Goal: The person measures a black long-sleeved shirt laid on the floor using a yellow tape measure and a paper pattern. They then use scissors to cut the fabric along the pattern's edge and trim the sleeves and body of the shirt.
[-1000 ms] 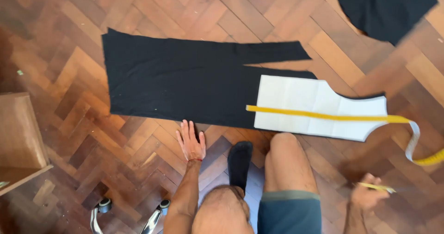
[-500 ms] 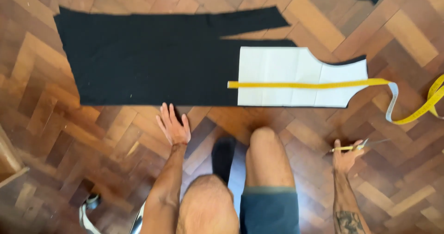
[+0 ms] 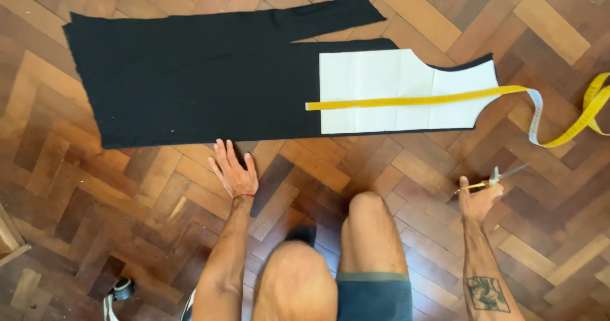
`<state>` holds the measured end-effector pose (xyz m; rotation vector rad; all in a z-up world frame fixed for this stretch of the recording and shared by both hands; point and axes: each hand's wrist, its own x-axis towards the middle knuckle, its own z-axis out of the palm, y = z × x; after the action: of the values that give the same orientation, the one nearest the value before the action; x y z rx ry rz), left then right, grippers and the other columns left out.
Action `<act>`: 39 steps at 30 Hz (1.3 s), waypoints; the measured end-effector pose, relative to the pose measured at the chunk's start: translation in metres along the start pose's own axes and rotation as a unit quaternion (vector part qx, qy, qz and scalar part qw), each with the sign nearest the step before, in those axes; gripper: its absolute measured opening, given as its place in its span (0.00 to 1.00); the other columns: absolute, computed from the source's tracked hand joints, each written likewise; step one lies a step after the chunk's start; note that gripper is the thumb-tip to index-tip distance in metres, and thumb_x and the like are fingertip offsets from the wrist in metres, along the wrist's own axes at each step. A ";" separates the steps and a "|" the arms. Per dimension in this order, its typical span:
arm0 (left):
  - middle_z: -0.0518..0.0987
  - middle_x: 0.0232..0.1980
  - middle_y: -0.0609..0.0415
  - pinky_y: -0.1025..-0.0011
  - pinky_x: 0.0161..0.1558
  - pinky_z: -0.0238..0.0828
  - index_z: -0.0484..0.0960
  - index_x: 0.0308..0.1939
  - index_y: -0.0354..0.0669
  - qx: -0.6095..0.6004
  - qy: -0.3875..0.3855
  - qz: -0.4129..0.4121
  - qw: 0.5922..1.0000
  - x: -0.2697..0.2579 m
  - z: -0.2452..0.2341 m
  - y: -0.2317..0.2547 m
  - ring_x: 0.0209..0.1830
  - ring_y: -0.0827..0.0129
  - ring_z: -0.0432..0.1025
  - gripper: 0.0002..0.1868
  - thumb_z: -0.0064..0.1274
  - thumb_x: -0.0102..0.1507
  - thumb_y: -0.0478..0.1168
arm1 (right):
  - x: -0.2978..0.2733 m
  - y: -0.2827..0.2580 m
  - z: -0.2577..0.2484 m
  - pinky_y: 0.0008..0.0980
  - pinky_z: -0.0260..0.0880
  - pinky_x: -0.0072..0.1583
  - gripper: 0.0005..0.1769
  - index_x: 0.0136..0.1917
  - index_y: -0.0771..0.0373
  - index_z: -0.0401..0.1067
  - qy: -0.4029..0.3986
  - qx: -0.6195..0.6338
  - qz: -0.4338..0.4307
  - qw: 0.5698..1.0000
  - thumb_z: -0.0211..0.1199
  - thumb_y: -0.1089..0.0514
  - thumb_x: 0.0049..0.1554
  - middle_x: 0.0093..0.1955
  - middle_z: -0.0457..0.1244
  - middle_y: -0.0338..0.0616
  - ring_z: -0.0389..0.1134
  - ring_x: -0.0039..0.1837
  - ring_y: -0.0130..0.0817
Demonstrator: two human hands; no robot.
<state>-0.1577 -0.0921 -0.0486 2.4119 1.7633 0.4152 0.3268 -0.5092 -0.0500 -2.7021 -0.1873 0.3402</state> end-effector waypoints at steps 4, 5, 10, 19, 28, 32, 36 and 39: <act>0.57 0.86 0.40 0.47 0.86 0.36 0.64 0.80 0.35 -0.027 0.005 0.010 1.000 -0.001 -0.021 0.008 0.87 0.51 0.51 0.33 0.50 0.73 0.45 | -0.012 0.001 -0.004 0.58 0.65 0.63 0.37 0.70 0.77 0.51 0.009 0.008 -0.071 0.997 0.74 0.57 0.66 0.62 0.52 0.66 0.62 0.61 0.63; 0.57 0.86 0.40 0.47 0.86 0.36 0.64 0.80 0.35 -0.028 0.015 0.013 0.999 -0.001 -0.018 0.006 0.87 0.51 0.51 0.33 0.50 0.73 0.45 | -0.011 -0.003 -0.003 0.58 0.65 0.63 0.37 0.70 0.77 0.51 0.014 0.016 -0.075 0.997 0.74 0.57 0.66 0.62 0.52 0.66 0.62 0.61 0.63; 0.56 0.87 0.41 0.48 0.86 0.39 0.65 0.80 0.35 -0.052 0.029 0.019 0.998 -0.006 -0.017 0.002 0.88 0.52 0.51 0.31 0.48 0.75 0.46 | -0.021 -0.016 -0.005 0.62 0.60 0.65 0.34 0.70 0.79 0.52 0.021 0.021 -0.074 0.997 0.71 0.59 0.67 0.63 0.49 0.64 0.58 0.63 0.60; 0.62 0.83 0.41 0.46 0.85 0.42 0.72 0.73 0.34 -0.044 0.045 0.018 0.998 0.000 -0.020 0.011 0.85 0.50 0.56 0.27 0.51 0.72 0.43 | -0.024 -0.027 -0.003 0.68 0.57 0.66 0.34 0.74 0.81 0.52 0.039 0.016 -0.080 0.996 0.68 0.59 0.69 0.63 0.50 0.66 0.57 0.62 0.66; 0.63 0.82 0.40 0.48 0.86 0.40 0.75 0.66 0.34 -0.036 0.047 0.004 0.998 -0.003 -0.015 0.010 0.85 0.50 0.55 0.22 0.52 0.71 0.44 | -0.030 -0.036 -0.007 0.66 0.52 0.69 0.33 0.72 0.79 0.54 0.053 0.051 -0.053 0.996 0.70 0.62 0.67 0.63 0.52 0.64 0.60 0.60 0.64; 0.65 0.79 0.39 0.44 0.85 0.44 0.74 0.66 0.35 -0.091 0.091 0.003 0.992 -0.006 -0.012 0.010 0.82 0.46 0.58 0.24 0.55 0.70 0.44 | -0.023 -0.053 -0.009 0.50 0.69 0.61 0.29 0.66 0.74 0.56 0.094 0.086 -0.032 0.991 0.75 0.66 0.66 0.59 0.57 0.60 0.65 0.58 0.54; 0.77 0.61 0.43 0.54 0.65 0.63 0.82 0.55 0.36 -0.119 0.148 0.061 0.980 0.020 -0.047 0.058 0.59 0.47 0.70 0.16 0.60 0.67 0.41 | -0.002 -0.090 -0.025 0.37 0.72 0.57 0.13 0.63 0.69 0.62 0.183 0.217 -0.107 0.953 0.66 0.67 0.74 0.55 0.64 0.51 0.72 0.53 0.43; 0.84 0.47 0.53 0.60 0.58 0.65 0.86 0.47 0.40 -0.149 0.120 0.138 0.972 0.062 -0.066 0.110 0.46 0.58 0.75 0.09 0.66 0.65 0.39 | 0.039 -0.125 -0.026 0.28 0.73 0.54 0.13 0.59 0.64 0.56 0.151 0.327 -0.124 0.925 0.62 0.64 0.79 0.44 0.65 0.46 0.73 0.44 0.36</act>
<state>-0.0589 -0.0715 0.0521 2.4667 1.3203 0.9658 0.3617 -0.3987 0.0168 -2.0030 -0.2672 -0.0879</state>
